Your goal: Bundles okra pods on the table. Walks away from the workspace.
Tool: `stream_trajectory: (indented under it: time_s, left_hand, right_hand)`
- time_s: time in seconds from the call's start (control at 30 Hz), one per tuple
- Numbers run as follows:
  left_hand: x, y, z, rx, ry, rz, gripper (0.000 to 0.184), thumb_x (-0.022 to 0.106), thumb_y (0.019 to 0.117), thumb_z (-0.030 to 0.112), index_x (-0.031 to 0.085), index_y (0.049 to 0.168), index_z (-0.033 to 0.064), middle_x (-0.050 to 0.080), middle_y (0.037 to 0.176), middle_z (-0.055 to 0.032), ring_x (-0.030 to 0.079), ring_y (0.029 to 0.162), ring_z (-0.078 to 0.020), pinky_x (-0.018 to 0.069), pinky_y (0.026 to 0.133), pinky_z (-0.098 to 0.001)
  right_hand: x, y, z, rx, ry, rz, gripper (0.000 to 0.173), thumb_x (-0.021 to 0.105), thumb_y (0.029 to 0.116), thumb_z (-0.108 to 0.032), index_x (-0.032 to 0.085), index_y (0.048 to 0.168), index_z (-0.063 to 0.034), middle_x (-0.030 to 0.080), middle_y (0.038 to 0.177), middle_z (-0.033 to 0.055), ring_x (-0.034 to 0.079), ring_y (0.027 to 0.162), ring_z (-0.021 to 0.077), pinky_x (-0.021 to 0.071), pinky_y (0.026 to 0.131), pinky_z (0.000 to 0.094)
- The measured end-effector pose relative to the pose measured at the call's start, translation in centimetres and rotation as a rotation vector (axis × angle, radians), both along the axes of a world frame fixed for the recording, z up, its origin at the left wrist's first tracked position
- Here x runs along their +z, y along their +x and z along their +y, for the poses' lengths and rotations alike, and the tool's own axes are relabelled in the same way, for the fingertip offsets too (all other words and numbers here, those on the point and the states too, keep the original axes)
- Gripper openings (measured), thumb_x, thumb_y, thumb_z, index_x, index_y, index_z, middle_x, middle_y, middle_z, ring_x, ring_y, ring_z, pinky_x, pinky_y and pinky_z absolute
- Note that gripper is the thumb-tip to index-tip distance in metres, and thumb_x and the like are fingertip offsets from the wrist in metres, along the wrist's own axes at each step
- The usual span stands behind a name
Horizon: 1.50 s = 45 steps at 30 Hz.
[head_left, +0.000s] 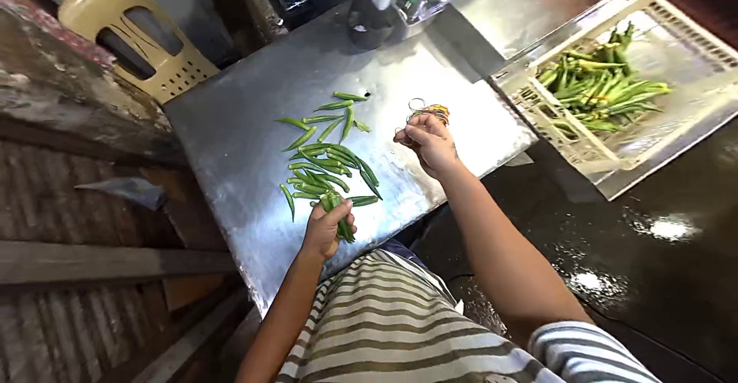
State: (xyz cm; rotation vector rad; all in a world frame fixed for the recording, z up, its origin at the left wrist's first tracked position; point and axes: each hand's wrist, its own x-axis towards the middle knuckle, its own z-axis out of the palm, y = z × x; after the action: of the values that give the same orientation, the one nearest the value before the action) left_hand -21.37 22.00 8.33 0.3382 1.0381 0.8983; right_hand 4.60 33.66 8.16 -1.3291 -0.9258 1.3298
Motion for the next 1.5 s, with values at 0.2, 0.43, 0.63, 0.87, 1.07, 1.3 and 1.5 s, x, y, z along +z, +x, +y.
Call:
stream_trajectory:
  time_s: [0.2, 0.43, 0.63, 0.87, 1.07, 1.3, 1.5]
  left_hand:
    - [-0.3, 0.9, 0.2, -0.262, 0.191, 0.120, 0.018, 0.066, 0.0943, 0.004, 0.052, 0.106, 0.0018, 0.058, 0.070, -0.0055, 0.059, 0.056, -0.0161, 0.0564, 0.057, -0.0316]
    - [-0.4, 3.3, 1.6, -0.670, 0.567, 0.579, 0.056, 0.074, 0.0882, 0.029, 0.054, 0.130, -0.0023, 0.068, 0.102, -0.0085, 0.067, 0.090, -0.0122, 0.0579, 0.083, -0.0324]
    - [-0.2, 5.2, 1.1, -0.744, 0.738, 0.750, 0.057, 0.077, 0.0849, 0.022, 0.051, 0.130, -0.0029, 0.067, 0.111, -0.0111, 0.067, 0.103, -0.0148, 0.0562, 0.094, -0.0340]
    - [-1.8, 5.5, 1.3, -0.355, 0.249, 0.080, 0.074, 0.075, 0.0839, 0.001, 0.036, 0.147, -0.0002, 0.064, 0.091, -0.0125, 0.065, 0.069, -0.0188, 0.0592, 0.062, -0.0327]
    - [-3.7, 7.1, 0.8, -0.041, 0.258, -0.460, 0.077, 0.077, 0.0785, -0.003, 0.040, 0.146, 0.0058, 0.064, 0.087, -0.0061, 0.067, 0.075, -0.0176, 0.0605, 0.077, -0.0384]
    - [-1.3, 8.0, 1.1, -0.340, 0.796, 0.435, 0.096, 0.080, 0.0825, 0.010, 0.021, 0.158, 0.0023, 0.072, 0.104, -0.0111, 0.072, 0.092, -0.0167, 0.0623, 0.084, -0.0347]
    - [1.7, 7.4, 1.6, -0.905, 0.877, 1.161, 0.111, 0.076, 0.0826, 0.018, 0.001, 0.164, 0.0084, 0.072, 0.100, -0.0121, 0.073, 0.085, -0.0277, 0.0602, 0.080, -0.0503]
  right_hand:
    - [4.7, -0.2, -5.5, 0.283, -0.067, 0.214, 0.025, 0.047, 0.0947, 0.010, 0.051, 0.109, -0.0107, 0.074, 0.110, 0.0152, 0.074, 0.068, 0.0268, 0.0643, 0.063, 0.0404]
    - [5.0, -2.3, -6.9, 0.817, 0.164, -0.649, 0.049, 0.084, 0.0797, -0.034, 0.070, 0.117, -0.0063, 0.066, 0.129, 0.0109, 0.060, 0.126, 0.0210, 0.0506, 0.106, 0.0434]
    - [4.2, -2.1, -7.5, 0.981, -0.082, -0.614, 0.064, 0.085, 0.0815, -0.031, 0.044, 0.124, -0.0063, 0.062, 0.099, 0.0106, 0.064, 0.088, 0.0188, 0.0542, 0.079, 0.0406]
    - [1.5, 2.3, -12.3, 0.876, -0.001, -0.029, 0.027, 0.078, 0.0873, -0.013, 0.052, 0.091, -0.0077, 0.066, 0.074, 0.0008, 0.067, 0.064, 0.0101, 0.0588, 0.062, 0.0278]
    - [0.1, 0.8, -14.4, 0.168, 0.193, 0.729, 0.011, 0.077, 0.0914, -0.022, 0.068, 0.098, -0.0193, 0.077, 0.095, 0.0062, 0.074, 0.102, 0.0236, 0.0434, 0.116, 0.0518]
    - [0.6, -1.7, -13.7, 0.124, 0.196, 0.306, 0.080, 0.077, 0.0889, -0.018, 0.028, 0.151, -0.0089, 0.066, 0.130, 0.0203, 0.064, 0.123, 0.0342, 0.0501, 0.109, 0.0491]
    - [2.1, -1.0, -13.1, 0.296, 0.317, -0.315, 0.070, 0.081, 0.0762, -0.015, 0.051, 0.139, -0.0074, 0.066, 0.114, 0.0067, 0.064, 0.110, 0.0172, 0.0561, 0.098, 0.0381]
